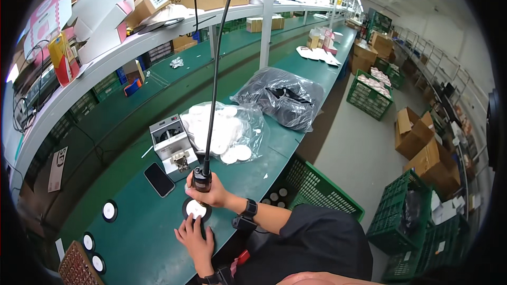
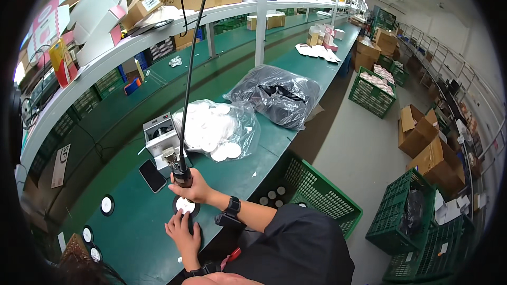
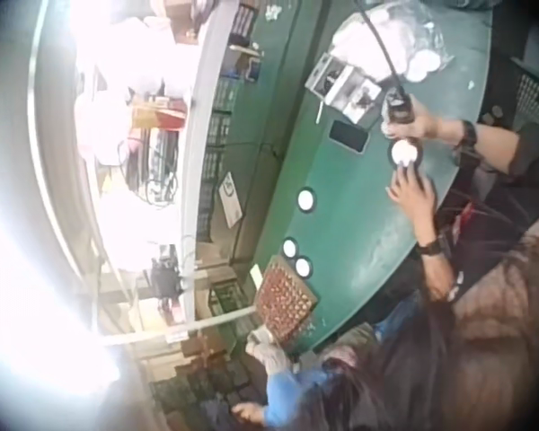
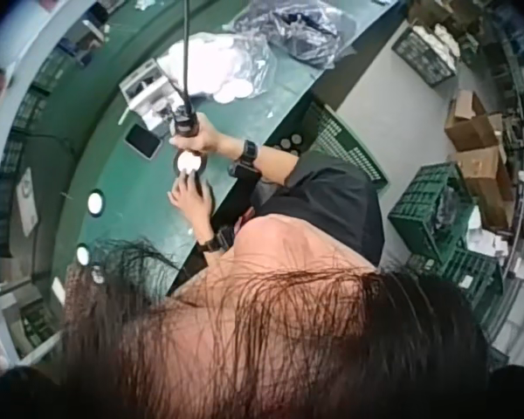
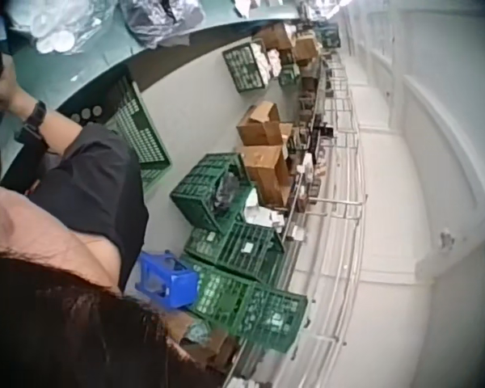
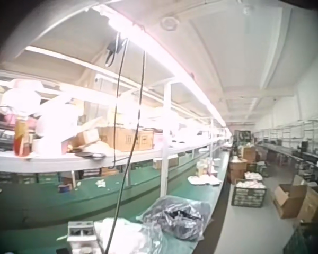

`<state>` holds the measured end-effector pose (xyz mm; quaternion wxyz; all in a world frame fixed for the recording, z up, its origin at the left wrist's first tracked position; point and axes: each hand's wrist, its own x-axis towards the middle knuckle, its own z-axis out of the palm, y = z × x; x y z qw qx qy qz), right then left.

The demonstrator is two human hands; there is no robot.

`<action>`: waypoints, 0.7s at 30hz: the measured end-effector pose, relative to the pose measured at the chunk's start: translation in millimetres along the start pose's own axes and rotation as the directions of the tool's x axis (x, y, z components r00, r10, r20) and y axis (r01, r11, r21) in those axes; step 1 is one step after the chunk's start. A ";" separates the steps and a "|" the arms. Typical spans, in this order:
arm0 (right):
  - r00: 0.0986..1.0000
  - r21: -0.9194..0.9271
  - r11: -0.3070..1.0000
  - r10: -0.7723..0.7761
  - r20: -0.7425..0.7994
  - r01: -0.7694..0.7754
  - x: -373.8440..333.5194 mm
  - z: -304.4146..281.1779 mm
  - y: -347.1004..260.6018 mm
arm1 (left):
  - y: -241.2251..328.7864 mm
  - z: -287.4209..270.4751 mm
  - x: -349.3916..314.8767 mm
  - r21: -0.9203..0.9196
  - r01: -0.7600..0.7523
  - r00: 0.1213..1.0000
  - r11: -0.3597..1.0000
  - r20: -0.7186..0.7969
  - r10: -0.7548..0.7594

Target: Handling and inspecting small circular electronic components using a suction tool on a production line.

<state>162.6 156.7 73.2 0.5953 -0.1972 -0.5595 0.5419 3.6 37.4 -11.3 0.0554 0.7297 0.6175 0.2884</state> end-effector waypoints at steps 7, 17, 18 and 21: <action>1.000 -0.001 1.000 0.000 0.014 0.000 0.4 -4.6 3.2 | 1.4 -2.9 1.9 -0.019 0.007 1.000 1.000 -0.016 -0.008; 0.997 0.143 0.987 0.073 0.007 -0.074 6.2 -12.1 3.0 | -6.5 -0.4 -1.2 -0.162 0.018 0.998 0.987 -0.062 -0.028; 0.997 0.143 0.987 0.076 0.006 -0.076 6.9 -11.7 2.9 | -7.0 -1.0 -1.3 -0.167 0.010 0.998 0.986 -0.059 -0.021; 0.997 0.130 0.989 0.073 0.003 -0.073 7.5 -12.6 1.1 | -5.0 0.7 0.8 -0.176 -0.003 0.997 0.984 -0.078 -0.011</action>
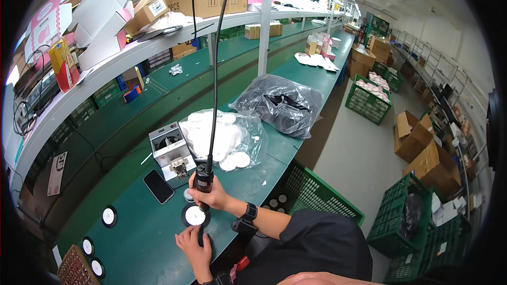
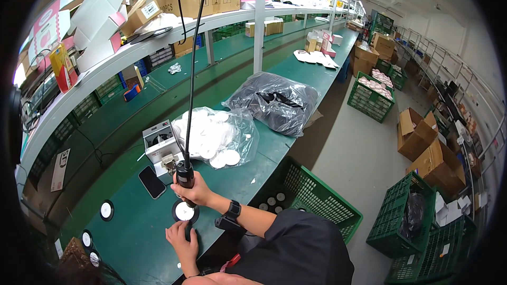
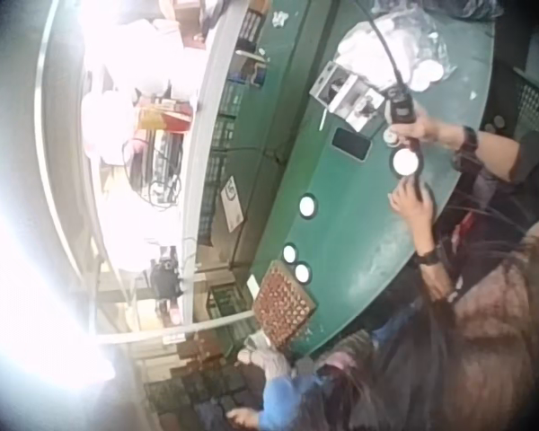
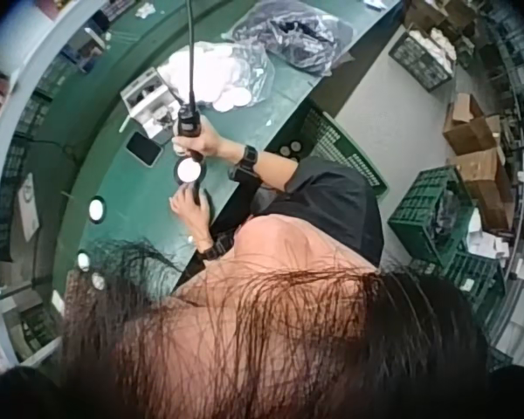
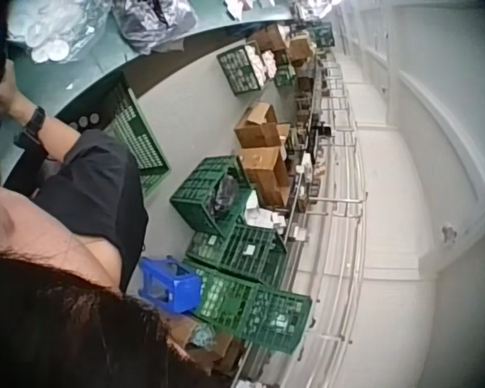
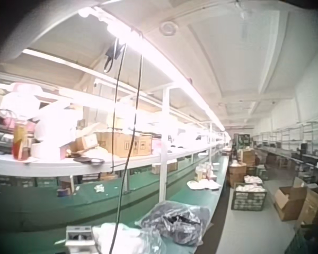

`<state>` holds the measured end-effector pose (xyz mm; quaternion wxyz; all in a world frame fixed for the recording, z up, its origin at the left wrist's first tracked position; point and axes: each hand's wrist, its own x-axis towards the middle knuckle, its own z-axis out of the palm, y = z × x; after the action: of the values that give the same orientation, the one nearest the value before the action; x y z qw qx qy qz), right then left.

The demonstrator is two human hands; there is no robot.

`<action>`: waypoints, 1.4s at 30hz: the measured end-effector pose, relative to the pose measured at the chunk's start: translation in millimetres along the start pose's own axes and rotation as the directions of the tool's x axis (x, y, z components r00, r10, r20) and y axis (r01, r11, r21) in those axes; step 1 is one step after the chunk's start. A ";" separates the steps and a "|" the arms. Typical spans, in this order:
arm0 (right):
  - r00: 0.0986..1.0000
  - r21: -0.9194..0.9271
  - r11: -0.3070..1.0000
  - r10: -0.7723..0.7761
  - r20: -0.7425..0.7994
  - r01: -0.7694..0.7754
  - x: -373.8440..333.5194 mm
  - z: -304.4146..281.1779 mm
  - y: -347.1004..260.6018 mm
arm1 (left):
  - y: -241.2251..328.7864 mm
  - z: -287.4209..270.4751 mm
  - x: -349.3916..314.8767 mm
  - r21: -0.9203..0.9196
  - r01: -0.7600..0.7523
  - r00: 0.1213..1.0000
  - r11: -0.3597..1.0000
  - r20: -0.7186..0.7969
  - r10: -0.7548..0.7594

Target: Handling and inspecting small circular electronic components using a suction tool on a production line.

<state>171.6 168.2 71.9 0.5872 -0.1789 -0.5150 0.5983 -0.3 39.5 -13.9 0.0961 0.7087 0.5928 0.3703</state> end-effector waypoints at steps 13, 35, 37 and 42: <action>1.000 -0.008 1.000 -0.009 0.013 0.009 -1.9 1.9 -3.1 | 6.2 -6.6 -1.0 0.032 -0.023 0.999 0.999 0.041 0.022; 1.000 -0.119 0.993 -0.012 0.002 0.013 -0.7 0.2 12.6 | -2.8 -11.2 2.8 -0.121 0.066 0.997 0.990 -0.020 -0.069; 1.000 -0.122 0.992 -0.013 -0.003 0.012 -1.6 0.4 10.6 | -4.1 -10.0 1.3 -0.149 0.095 0.995 0.984 -0.014 -0.098; 1.000 -0.121 0.993 -0.010 -0.011 0.008 -1.9 -0.1 7.4 | -5.1 -7.8 2.0 -0.149 0.085 0.996 0.985 -0.008 -0.087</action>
<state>168.3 168.2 65.0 0.5809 -0.2153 -0.5479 0.5621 -9.2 40.5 -10.4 0.1600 0.6706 0.5943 0.4141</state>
